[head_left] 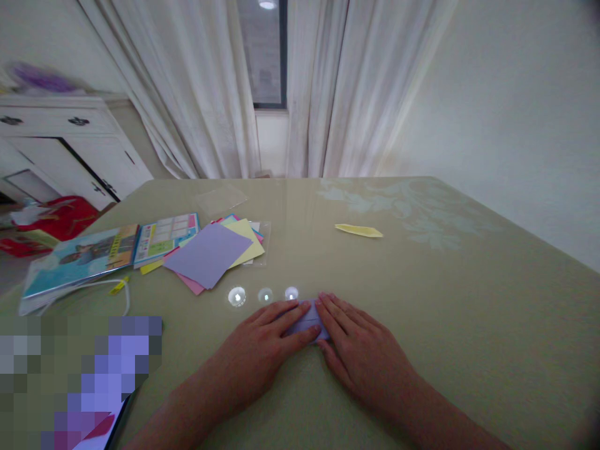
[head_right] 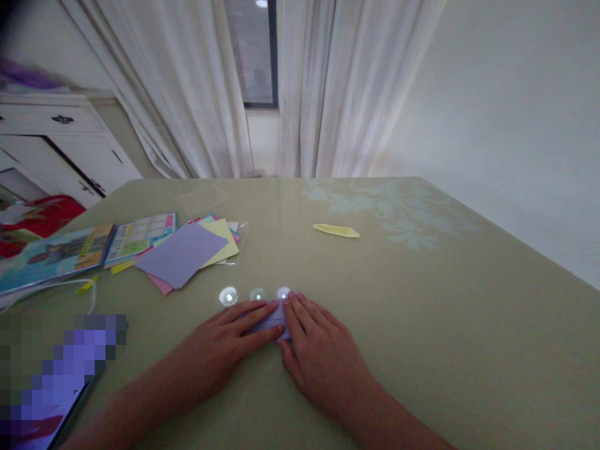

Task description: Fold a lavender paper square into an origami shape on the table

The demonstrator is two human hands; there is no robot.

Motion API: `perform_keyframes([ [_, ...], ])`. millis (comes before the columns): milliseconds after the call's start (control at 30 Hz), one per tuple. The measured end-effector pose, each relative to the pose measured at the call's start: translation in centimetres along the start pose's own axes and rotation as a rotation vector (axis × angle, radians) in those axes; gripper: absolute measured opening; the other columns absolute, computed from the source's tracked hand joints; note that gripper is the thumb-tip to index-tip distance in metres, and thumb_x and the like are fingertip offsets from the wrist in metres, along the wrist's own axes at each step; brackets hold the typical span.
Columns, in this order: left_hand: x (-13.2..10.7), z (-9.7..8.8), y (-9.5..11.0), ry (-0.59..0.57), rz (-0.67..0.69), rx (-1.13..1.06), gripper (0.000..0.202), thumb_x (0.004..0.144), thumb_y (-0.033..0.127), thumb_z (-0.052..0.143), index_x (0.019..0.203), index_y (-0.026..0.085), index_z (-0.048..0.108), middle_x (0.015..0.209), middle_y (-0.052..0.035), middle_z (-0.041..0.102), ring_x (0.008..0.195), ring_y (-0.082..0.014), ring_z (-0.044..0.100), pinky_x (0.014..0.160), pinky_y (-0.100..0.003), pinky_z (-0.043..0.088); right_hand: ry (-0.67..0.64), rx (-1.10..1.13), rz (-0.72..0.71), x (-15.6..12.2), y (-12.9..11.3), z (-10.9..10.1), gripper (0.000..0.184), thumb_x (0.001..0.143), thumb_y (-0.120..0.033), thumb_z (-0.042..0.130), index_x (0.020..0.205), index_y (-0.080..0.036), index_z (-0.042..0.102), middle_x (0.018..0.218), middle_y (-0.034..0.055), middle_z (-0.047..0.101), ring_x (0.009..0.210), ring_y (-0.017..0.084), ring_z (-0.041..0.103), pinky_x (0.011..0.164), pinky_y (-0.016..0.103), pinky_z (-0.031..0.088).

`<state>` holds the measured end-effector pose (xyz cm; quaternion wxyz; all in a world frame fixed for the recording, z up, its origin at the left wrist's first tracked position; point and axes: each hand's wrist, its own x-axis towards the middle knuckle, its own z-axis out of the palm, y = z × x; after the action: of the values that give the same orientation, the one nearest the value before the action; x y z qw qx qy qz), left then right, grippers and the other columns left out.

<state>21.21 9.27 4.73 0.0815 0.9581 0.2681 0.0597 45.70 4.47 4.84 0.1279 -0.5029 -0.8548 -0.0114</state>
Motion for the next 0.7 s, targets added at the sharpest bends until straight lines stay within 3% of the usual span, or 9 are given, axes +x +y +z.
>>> perform_keyframes([
  [167,-0.3,0.1,-0.1,0.011,-0.007,0.015,0.081,0.089,0.0,0.053,0.158,0.04,0.039,0.169,0.0005,0.034,0.151,-0.0249,0.038,0.121,-0.045,0.039,0.025,-0.172,0.087,-0.8,1.4,-0.5,0.05,0.104,-0.033,0.045,0.14,-0.005,0.063,0.142,0.0209,0.064,0.128,0.033,0.065,0.107,0.048,0.056],
  [300,-0.2,0.4,-0.3,0.023,0.011,0.041,0.077,0.093,0.003,0.052,0.16,0.039,0.036,0.169,-0.0003,0.034,0.152,-0.0234,0.037,0.123,-0.045,0.036,0.073,-0.158,0.072,-0.5,1.4,-0.9,0.049,0.105,-0.031,0.042,0.14,-0.004,0.063,0.142,0.0211,0.065,0.128,0.033,0.065,0.106,0.05,0.055],
  [467,-0.8,-0.9,2.2,0.143,-0.003,0.211,0.065,0.099,0.004,0.045,0.159,0.027,0.038,0.166,-0.0023,0.041,0.153,-0.0229,0.037,0.125,-0.045,0.034,0.066,-0.072,0.002,0.0,1.1,-0.3,0.047,0.105,-0.032,0.046,0.14,-0.007,0.063,0.141,0.0188,0.066,0.127,0.033,0.065,0.107,0.051,0.053],
  [533,-3.1,-1.5,3.6,0.26,-0.06,0.268,0.057,0.099,0.007,0.045,0.154,0.023,0.047,0.162,-0.0037,0.047,0.149,-0.0227,0.043,0.123,-0.041,0.037,0.063,-0.06,-0.002,0.0,1.4,0.0,0.048,0.105,-0.034,0.047,0.142,-0.007,0.061,0.142,0.0196,0.065,0.128,0.034,0.064,0.108,0.052,0.052],
  [600,-7.2,-1.6,4.5,0.347,-0.166,0.297,0.047,0.101,0.022,0.052,0.148,0.025,0.054,0.159,-0.0032,0.051,0.143,-0.0222,0.051,0.118,-0.035,0.042,0.093,-0.039,0.005,-0.1,1.9,0.0,0.052,0.105,-0.037,0.046,0.148,-0.009,0.055,0.146,0.019,0.062,0.132,0.033,0.06,0.11,0.053,0.051],
  [633,-9.9,-1.3,4.5,0.409,-0.23,0.313,0.046,0.1,0.028,0.054,0.146,0.026,0.055,0.158,-0.0033,0.052,0.14,-0.0238,0.054,0.116,-0.035,0.045,0.113,-0.026,0.012,-0.1,2.1,0.0,0.054,0.106,-0.037,0.046,0.152,-0.01,0.05,0.149,0.0181,0.06,0.135,0.033,0.058,0.111,0.052,0.05],
  [700,-15.9,-0.2,4.1,0.537,-0.551,0.343,0.049,0.097,0.035,0.059,0.146,0.031,0.052,0.161,-0.0042,0.048,0.135,-0.0301,0.058,0.116,-0.049,0.045,0.147,0.003,0.031,-0.1,2.5,-0.3,0.058,0.106,-0.038,0.044,0.159,-0.014,0.04,0.156,0.016,0.053,0.141,0.031,0.052,0.113,0.052,0.048],
])
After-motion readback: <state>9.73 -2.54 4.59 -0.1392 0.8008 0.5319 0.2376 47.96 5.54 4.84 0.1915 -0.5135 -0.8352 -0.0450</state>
